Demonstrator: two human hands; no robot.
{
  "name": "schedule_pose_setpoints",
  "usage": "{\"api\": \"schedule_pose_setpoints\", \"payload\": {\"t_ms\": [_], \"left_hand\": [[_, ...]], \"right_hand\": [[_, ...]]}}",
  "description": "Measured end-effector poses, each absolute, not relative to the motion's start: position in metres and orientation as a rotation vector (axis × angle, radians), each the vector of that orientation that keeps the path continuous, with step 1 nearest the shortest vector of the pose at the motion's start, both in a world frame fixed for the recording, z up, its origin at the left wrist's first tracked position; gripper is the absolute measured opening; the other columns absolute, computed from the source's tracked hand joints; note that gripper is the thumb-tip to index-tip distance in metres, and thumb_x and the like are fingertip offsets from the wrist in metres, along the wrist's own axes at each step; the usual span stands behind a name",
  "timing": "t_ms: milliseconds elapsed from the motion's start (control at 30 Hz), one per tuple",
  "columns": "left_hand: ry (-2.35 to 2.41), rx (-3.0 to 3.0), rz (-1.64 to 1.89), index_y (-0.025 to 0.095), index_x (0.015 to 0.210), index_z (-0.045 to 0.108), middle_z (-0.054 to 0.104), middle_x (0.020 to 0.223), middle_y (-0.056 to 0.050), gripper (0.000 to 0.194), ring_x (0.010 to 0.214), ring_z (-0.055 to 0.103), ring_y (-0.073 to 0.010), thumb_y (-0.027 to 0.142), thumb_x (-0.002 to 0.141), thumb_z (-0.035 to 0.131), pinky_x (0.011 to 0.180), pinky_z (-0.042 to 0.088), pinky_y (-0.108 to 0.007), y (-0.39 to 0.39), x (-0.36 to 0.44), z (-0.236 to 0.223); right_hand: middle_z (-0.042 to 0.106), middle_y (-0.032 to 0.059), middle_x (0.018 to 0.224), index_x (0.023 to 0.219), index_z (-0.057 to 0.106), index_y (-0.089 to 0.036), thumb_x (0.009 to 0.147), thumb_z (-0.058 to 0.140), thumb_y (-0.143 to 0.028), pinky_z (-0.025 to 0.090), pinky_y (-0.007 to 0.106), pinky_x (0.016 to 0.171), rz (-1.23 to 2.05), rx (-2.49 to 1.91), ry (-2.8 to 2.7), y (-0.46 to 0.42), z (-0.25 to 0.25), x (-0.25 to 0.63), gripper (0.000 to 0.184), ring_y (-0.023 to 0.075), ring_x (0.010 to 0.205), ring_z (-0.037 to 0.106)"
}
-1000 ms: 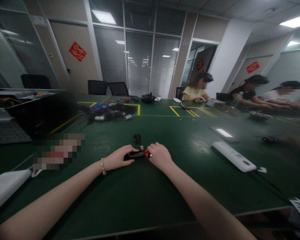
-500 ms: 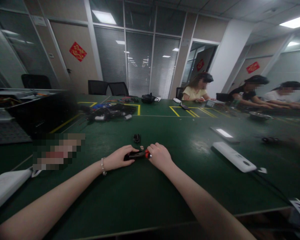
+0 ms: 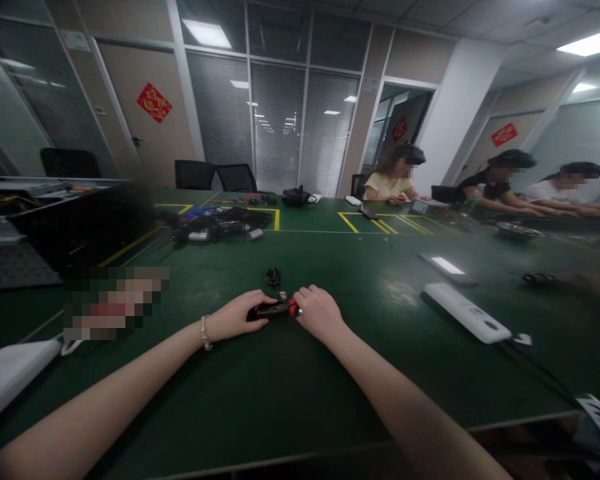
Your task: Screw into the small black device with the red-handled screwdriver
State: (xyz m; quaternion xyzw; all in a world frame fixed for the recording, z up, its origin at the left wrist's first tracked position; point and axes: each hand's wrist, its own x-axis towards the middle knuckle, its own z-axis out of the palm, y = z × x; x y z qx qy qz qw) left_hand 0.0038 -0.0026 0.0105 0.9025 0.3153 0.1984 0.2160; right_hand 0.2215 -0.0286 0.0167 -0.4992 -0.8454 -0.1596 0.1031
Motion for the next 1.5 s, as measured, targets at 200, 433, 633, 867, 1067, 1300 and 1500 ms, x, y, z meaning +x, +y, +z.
{"api": "schedule_pose_setpoints", "payload": {"t_ms": [200, 433, 633, 867, 1067, 1300, 1500], "left_hand": [[0.865, 2.53, 0.57, 0.022, 0.112, 0.05, 0.053, 0.097, -0.004, 0.038, 0.086, 0.051, -0.0184, 0.023, 0.075, 0.059, 0.077, 0.042, -0.031, -0.0022, 0.0045, 0.0088], [0.872, 2.532, 0.562, 0.022, 0.112, 0.05, 0.053, 0.097, -0.004, 0.038, 0.085, 0.052, -0.0187, 0.024, 0.075, 0.059, 0.076, 0.042, -0.032, -0.0027, 0.0049, 0.011], [0.858, 2.521, 0.563, 0.022, 0.113, 0.049, 0.053, 0.099, -0.004, 0.039, 0.089, 0.052, -0.0188, 0.024, 0.075, 0.059, 0.079, 0.042, -0.032, -0.0026, 0.0043, 0.0106], [0.859, 2.517, 0.559, 0.022, 0.113, 0.049, 0.053, 0.099, -0.004, 0.038, 0.087, 0.052, -0.0185, 0.024, 0.075, 0.059, 0.077, 0.042, -0.031, -0.0025, 0.0036, 0.0113], [0.864, 2.519, 0.554, 0.022, 0.112, 0.049, 0.053, 0.099, -0.004, 0.038, 0.086, 0.052, -0.0183, 0.024, 0.075, 0.059, 0.076, 0.042, -0.031, -0.0024, 0.0044, 0.0105], [0.845, 2.549, 0.585, 0.022, 0.112, 0.049, 0.053, 0.096, -0.004, 0.038, 0.085, 0.052, -0.0179, 0.023, 0.075, 0.059, 0.076, 0.042, -0.03, -0.0007, 0.0047, 0.0064], [0.852, 2.522, 0.584, 0.023, 0.112, 0.049, 0.053, 0.099, -0.003, 0.039, 0.087, 0.051, -0.0178, 0.023, 0.075, 0.059, 0.077, 0.041, -0.031, -0.0012, 0.0037, 0.0072]], "right_hand": [[0.061, 0.0055, 0.084, 0.085, 0.06, -0.016, 0.07, 0.054, -0.018, 0.039, 0.026, 0.069, -0.481, -1.495, -2.513, -0.0279, 0.0172, 0.2218, 0.016, 0.0166, 0.076, 0.051], [0.061, 0.0045, 0.085, 0.086, 0.06, -0.016, 0.069, 0.056, -0.018, 0.04, 0.026, 0.069, -0.476, -1.484, -2.494, -0.0275, 0.0154, 0.2228, 0.018, 0.0165, 0.076, 0.05], [0.061, 0.0054, 0.084, 0.085, 0.06, -0.016, 0.07, 0.055, -0.018, 0.04, 0.025, 0.068, -0.462, -1.489, -2.492, -0.0286, 0.0174, 0.2227, 0.016, 0.0164, 0.075, 0.051], [0.061, 0.005, 0.085, 0.086, 0.06, -0.016, 0.069, 0.055, -0.018, 0.039, 0.026, 0.069, -0.476, -1.465, -2.497, -0.027, 0.0148, 0.2237, 0.018, 0.0163, 0.075, 0.05], [0.061, 0.0047, 0.084, 0.086, 0.06, -0.015, 0.07, 0.054, -0.017, 0.039, 0.026, 0.068, -0.479, -1.459, -2.492, -0.0269, 0.0149, 0.2238, 0.018, 0.0165, 0.075, 0.05], [0.062, 0.0052, 0.084, 0.086, 0.061, -0.015, 0.07, 0.054, -0.018, 0.04, 0.026, 0.069, -0.474, -1.453, -2.494, -0.0256, 0.014, 0.2239, 0.017, 0.0168, 0.076, 0.05], [0.062, 0.0052, 0.085, 0.087, 0.061, -0.015, 0.069, 0.055, -0.017, 0.04, 0.026, 0.068, -0.476, -1.46, -2.493, -0.0274, 0.0154, 0.2236, 0.018, 0.0164, 0.075, 0.051]]}}
